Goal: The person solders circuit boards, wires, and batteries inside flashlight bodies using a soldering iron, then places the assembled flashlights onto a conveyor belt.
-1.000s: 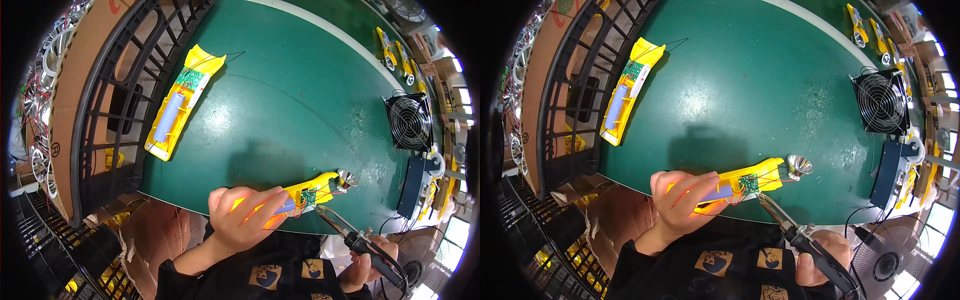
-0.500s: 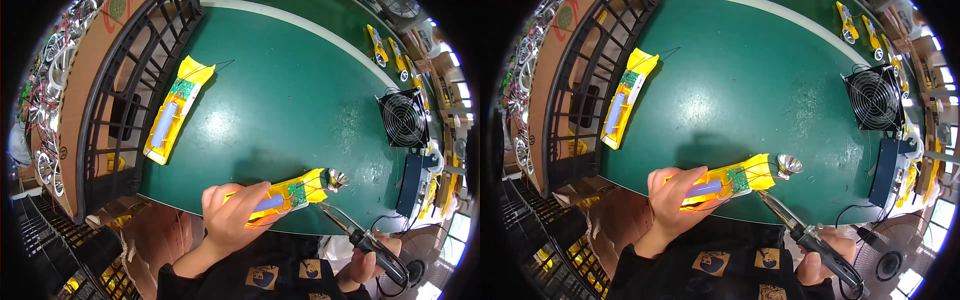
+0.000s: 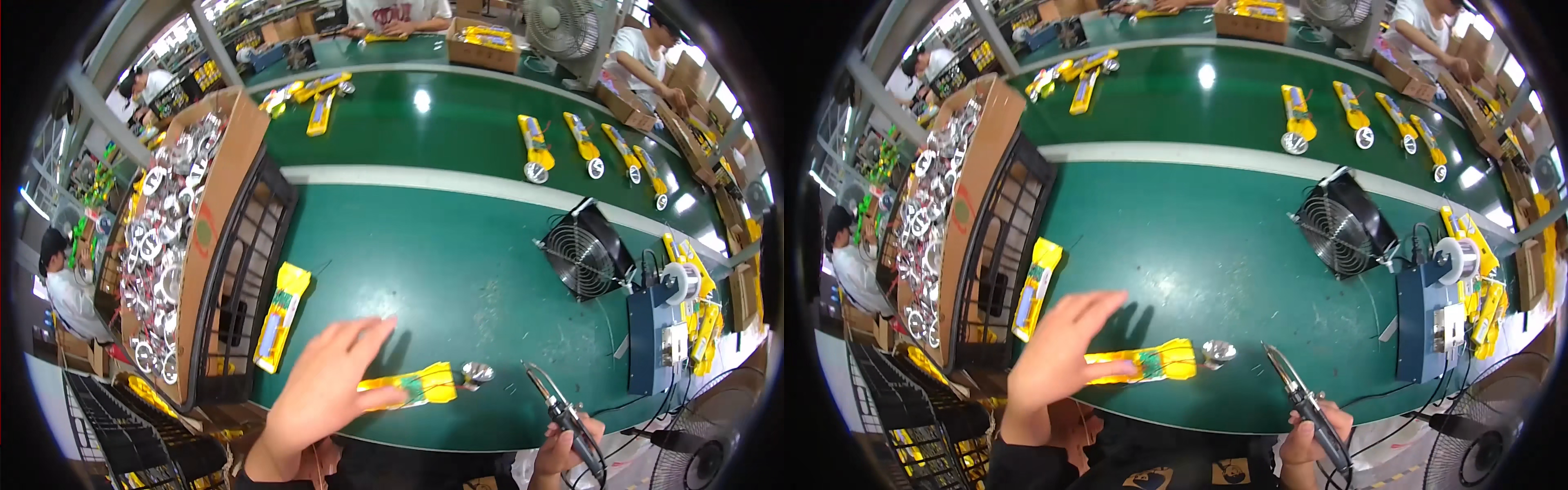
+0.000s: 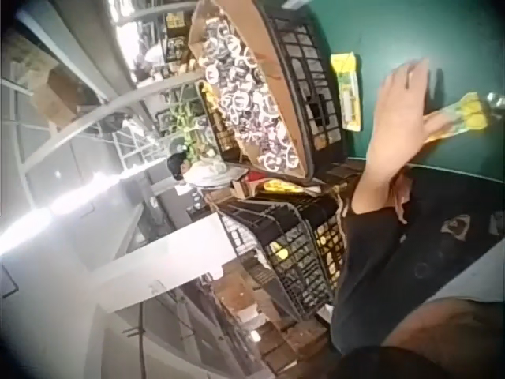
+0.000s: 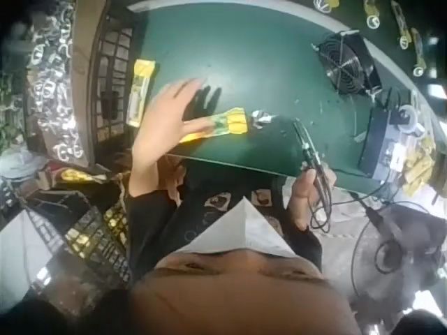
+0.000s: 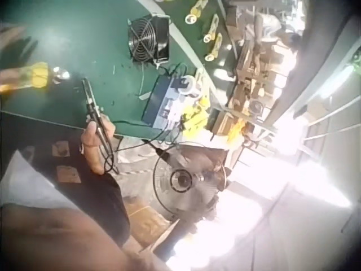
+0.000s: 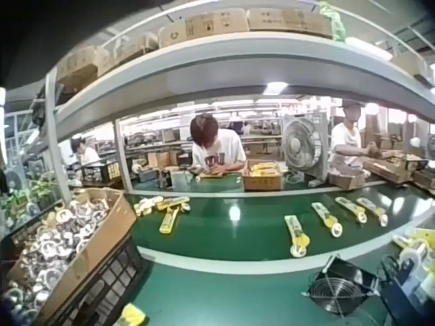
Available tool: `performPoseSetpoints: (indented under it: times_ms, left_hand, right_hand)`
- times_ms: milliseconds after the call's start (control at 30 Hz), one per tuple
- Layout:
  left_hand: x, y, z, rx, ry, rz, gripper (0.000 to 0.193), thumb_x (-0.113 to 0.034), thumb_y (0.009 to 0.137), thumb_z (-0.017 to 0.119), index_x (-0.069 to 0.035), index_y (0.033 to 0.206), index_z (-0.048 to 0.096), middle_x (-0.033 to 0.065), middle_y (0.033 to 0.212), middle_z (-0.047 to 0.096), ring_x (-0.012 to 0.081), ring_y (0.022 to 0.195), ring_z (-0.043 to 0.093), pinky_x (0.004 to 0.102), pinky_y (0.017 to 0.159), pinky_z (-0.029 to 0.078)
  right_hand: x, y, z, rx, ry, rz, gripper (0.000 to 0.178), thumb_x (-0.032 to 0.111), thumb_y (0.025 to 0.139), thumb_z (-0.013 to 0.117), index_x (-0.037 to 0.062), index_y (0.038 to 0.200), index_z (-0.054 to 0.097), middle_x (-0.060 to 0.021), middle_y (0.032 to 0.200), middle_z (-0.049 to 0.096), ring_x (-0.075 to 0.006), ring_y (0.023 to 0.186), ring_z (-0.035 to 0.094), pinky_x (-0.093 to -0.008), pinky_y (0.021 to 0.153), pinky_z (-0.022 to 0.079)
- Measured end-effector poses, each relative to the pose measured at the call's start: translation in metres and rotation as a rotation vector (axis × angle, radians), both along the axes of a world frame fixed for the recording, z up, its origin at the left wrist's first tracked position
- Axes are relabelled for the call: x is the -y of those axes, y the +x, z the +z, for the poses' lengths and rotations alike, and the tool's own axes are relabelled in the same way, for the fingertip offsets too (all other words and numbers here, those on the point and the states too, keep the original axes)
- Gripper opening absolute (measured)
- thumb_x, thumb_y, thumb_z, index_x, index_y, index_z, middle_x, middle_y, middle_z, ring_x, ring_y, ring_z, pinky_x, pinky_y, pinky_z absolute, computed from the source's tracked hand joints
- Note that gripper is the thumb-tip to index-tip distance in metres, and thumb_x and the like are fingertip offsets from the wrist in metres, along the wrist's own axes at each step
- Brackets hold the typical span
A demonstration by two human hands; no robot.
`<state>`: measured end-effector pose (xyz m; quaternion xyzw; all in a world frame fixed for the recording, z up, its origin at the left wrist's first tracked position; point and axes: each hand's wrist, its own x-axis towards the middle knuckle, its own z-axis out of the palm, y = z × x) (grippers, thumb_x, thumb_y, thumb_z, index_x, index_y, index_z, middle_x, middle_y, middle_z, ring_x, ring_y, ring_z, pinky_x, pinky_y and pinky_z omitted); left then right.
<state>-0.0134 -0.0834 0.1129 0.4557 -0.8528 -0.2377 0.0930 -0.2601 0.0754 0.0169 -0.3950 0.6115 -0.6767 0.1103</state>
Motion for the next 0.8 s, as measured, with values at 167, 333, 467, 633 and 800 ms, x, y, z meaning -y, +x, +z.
performPoseSetpoints:
  times_ms: [167, 333, 467, 633, 800]
  left_hand:
    - [0.109, -0.099, -0.006, -0.286, -0.278, -0.077, 0.036, -0.023, 0.077, 0.058, 0.002, 0.102, 0.051, 0.0163, 0.088, 0.059, 0.0294, 0.083, 0.056, 0.0347, 0.073, 0.044]
    - [0.243, -0.244, -0.027, 0.020, -0.004, 0.064, 0.050, -0.044, 0.073, 0.053, 0.006, 0.078, 0.060, 0.0198, 0.077, 0.060, 0.0331, 0.071, 0.058, 0.0364, 0.065, 0.046]
    - [0.288, -0.318, -0.054, -0.091, 0.102, 0.351, 0.061, -0.054, 0.064, 0.057, 0.002, 0.089, 0.061, 0.0148, 0.090, 0.062, 0.0272, 0.081, 0.060, 0.0334, 0.069, 0.048]
    - [0.310, -0.346, -0.066, 0.114, -0.087, 0.402, 0.052, -0.046, 0.058, 0.064, -0.006, 0.091, 0.062, 0.0083, 0.093, 0.062, 0.0225, 0.084, 0.060, 0.0302, 0.070, 0.048]
    - [0.313, -0.318, -0.043, 0.510, -0.221, 0.170, 0.043, -0.034, 0.052, 0.069, -0.009, 0.087, 0.063, 0.0079, 0.090, 0.062, 0.0211, 0.083, 0.060, 0.0305, 0.070, 0.049]
  right_hand:
    - [-0.013, -0.016, -0.019, 0.031, -0.003, -0.095, 0.039, 0.036, 0.079, 0.057, 0.0031, 0.088, 0.037, -0.0030, 0.057, 0.047, -0.0108, 0.052, 0.045, -0.0226, 0.053, 0.038]
    - [-0.012, -0.025, -0.011, 0.188, -0.139, -0.190, 0.033, 0.026, 0.078, 0.060, -0.0020, 0.090, 0.048, -0.0079, 0.062, 0.054, -0.0134, 0.049, 0.050, -0.0232, 0.047, 0.041]
    - [-0.020, -0.035, 0.003, 0.312, 0.345, -0.046, 0.034, 0.032, 0.081, 0.053, -0.0008, 0.079, 0.048, -0.0118, 0.064, 0.054, -0.0189, 0.054, 0.053, -0.0264, 0.051, 0.042]
    - [-0.020, -0.023, -0.006, 0.365, 0.037, -0.210, 0.015, 0.013, 0.083, 0.047, -0.0011, 0.086, 0.048, -0.0121, 0.074, 0.055, -0.0167, 0.066, 0.053, -0.0228, 0.058, 0.042]
    - [-0.019, -0.033, 0.000, 0.350, 0.110, -0.090, 0.019, 0.017, 0.081, 0.051, -0.0016, 0.084, 0.048, -0.0114, 0.072, 0.055, -0.0171, 0.062, 0.052, -0.0256, 0.057, 0.042]
